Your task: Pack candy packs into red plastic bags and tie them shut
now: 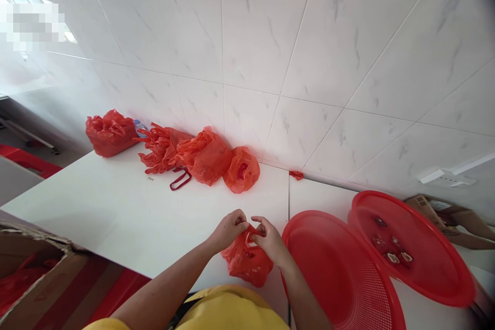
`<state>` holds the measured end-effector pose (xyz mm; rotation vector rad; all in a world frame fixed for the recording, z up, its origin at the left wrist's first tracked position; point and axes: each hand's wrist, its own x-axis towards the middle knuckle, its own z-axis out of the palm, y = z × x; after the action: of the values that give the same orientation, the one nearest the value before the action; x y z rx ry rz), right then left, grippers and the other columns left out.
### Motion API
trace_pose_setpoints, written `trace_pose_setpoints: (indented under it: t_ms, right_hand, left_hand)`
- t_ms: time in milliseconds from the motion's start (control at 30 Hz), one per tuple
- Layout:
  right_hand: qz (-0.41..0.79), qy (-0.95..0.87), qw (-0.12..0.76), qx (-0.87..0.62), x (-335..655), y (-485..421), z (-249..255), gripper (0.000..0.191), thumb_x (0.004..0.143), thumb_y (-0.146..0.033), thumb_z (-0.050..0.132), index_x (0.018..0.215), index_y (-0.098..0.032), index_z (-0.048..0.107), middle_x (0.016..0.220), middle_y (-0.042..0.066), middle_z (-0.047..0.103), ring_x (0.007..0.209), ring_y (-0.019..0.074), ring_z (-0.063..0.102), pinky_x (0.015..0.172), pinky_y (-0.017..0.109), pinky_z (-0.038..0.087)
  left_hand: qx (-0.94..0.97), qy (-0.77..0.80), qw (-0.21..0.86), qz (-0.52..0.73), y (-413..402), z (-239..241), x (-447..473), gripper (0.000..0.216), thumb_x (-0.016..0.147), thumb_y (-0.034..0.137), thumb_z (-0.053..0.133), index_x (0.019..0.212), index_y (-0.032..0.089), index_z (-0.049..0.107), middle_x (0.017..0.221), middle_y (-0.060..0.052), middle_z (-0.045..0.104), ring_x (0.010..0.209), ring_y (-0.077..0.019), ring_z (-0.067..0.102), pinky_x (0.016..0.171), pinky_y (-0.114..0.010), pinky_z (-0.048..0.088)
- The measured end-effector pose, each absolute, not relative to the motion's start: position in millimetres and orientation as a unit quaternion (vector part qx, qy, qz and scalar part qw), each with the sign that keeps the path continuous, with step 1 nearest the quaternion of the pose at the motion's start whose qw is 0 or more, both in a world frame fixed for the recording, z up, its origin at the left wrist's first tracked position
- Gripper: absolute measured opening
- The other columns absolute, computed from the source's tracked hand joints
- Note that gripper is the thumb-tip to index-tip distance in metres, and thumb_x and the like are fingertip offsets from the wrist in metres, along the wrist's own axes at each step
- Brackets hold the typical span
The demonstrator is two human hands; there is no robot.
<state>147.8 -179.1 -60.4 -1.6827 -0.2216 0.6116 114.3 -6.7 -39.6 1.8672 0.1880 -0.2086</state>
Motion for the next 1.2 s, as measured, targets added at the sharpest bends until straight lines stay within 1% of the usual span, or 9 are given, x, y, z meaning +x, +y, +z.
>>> trace_pose_setpoints:
  t_ms: [133,233,367,467,600,767,933,1067,1200]
  right_hand:
    - [0.199,-0.063,0.549,-0.809,146.5,-171.5,-64.9,0.019,0.075,-0.030,0.052,0.087,-0.022,0.065,0.062,-0.003,0.053,0.056,0.0124,0.044,0.054,0.025,0.033]
    - [0.261,-0.043,0.634,-0.727,143.9,-170.4,-58.6,0.029,0.072,-0.024,0.050,0.098,-0.022,0.063,0.066,-0.003,0.056,0.056,0.0120,0.046,0.055,0.025,0.037]
    - [0.353,-0.007,0.767,-0.535,141.7,-171.1,-47.0,0.036,0.068,-0.024,0.057,0.104,-0.020,0.059,0.088,0.002,0.062,0.069,0.0126,0.055,0.068,0.027,0.044]
    - [0.348,0.000,0.796,-0.496,144.7,-170.9,-49.1,0.033,0.071,-0.031,0.062,0.102,-0.020,0.058,0.081,-0.001,0.058,0.068,0.0118,0.054,0.069,0.027,0.044]
    - [0.222,-0.029,0.696,-0.683,158.6,-176.1,-64.3,0.024,0.071,-0.028,0.059,0.094,-0.022,0.058,0.071,-0.003,0.052,0.062,0.0130,0.050,0.064,0.028,0.042]
    - [-0.008,-0.037,0.448,-0.893,175.8,-195.0,-80.1,0.026,0.080,-0.026,0.042,0.096,-0.022,0.062,0.092,0.008,0.061,0.084,0.0233,0.056,0.067,0.033,0.041]
    - [-0.008,-0.080,0.371,-0.925,170.8,-202.0,-89.2,0.031,0.084,-0.024,0.036,0.101,-0.022,0.063,0.092,0.009,0.061,0.085,0.0240,0.057,0.067,0.035,0.043]
    - [-0.034,-0.136,0.378,-0.915,160.9,-198.5,-86.6,0.031,0.086,-0.032,0.041,0.108,-0.021,0.060,0.106,0.010,0.059,0.097,0.0246,0.055,0.079,0.038,0.046]
    - [-0.073,-0.178,0.376,-0.906,147.0,-191.7,-82.9,0.032,0.088,-0.033,0.043,0.113,-0.021,0.059,0.126,0.012,0.051,0.118,0.0267,0.046,0.094,0.044,0.042]
  left_hand:
    - [0.804,0.080,0.581,-0.100,-9.0,-38.5,110.6,0.009,0.073,0.028,0.052,0.072,0.020,0.048,0.061,0.006,0.047,0.058,-0.0105,0.041,0.055,-0.023,0.032]
    - [0.825,0.084,0.553,-0.082,-9.6,-37.8,107.9,0.008,0.070,0.026,0.053,0.070,0.020,0.048,0.064,0.005,0.049,0.061,-0.0113,0.043,0.057,-0.024,0.033]
    - [0.856,0.086,0.506,-0.062,-8.8,-38.5,105.1,0.006,0.070,0.024,0.052,0.069,0.020,0.047,0.068,0.005,0.053,0.065,-0.0124,0.045,0.060,-0.025,0.035]
    - [0.869,0.079,0.484,-0.061,-7.8,-39.4,103.2,0.005,0.071,0.023,0.051,0.069,0.021,0.047,0.068,0.004,0.054,0.066,-0.0133,0.047,0.060,-0.025,0.035]
    - [0.893,0.037,0.444,-0.054,4.1,-39.3,97.3,0.003,0.071,0.022,0.053,0.070,0.020,0.051,0.077,0.001,0.058,0.074,-0.0154,0.051,0.067,-0.028,0.038]
    - [0.932,0.030,0.350,-0.086,43.5,-53.1,76.0,0.002,0.071,0.020,0.054,0.070,0.021,0.054,0.085,-0.001,0.059,0.087,-0.0191,0.054,0.075,-0.031,0.039]
    - [0.940,0.093,0.276,-0.176,67.8,-72.6,56.4,0.003,0.068,0.022,0.059,0.070,0.021,0.057,0.085,-0.003,0.061,0.084,-0.0220,0.056,0.072,-0.033,0.041]
    - [0.933,0.074,0.330,-0.122,52.8,-69.5,62.5,0.032,0.067,0.026,0.063,0.099,0.024,0.058,0.109,-0.006,0.059,0.099,-0.0239,0.055,0.083,-0.036,0.043]
    - [0.923,0.016,0.376,-0.078,15.5,-73.5,79.1,0.082,0.055,0.033,0.077,0.130,0.027,0.045,0.144,-0.012,0.037,0.130,-0.0325,0.034,0.103,-0.045,0.034]
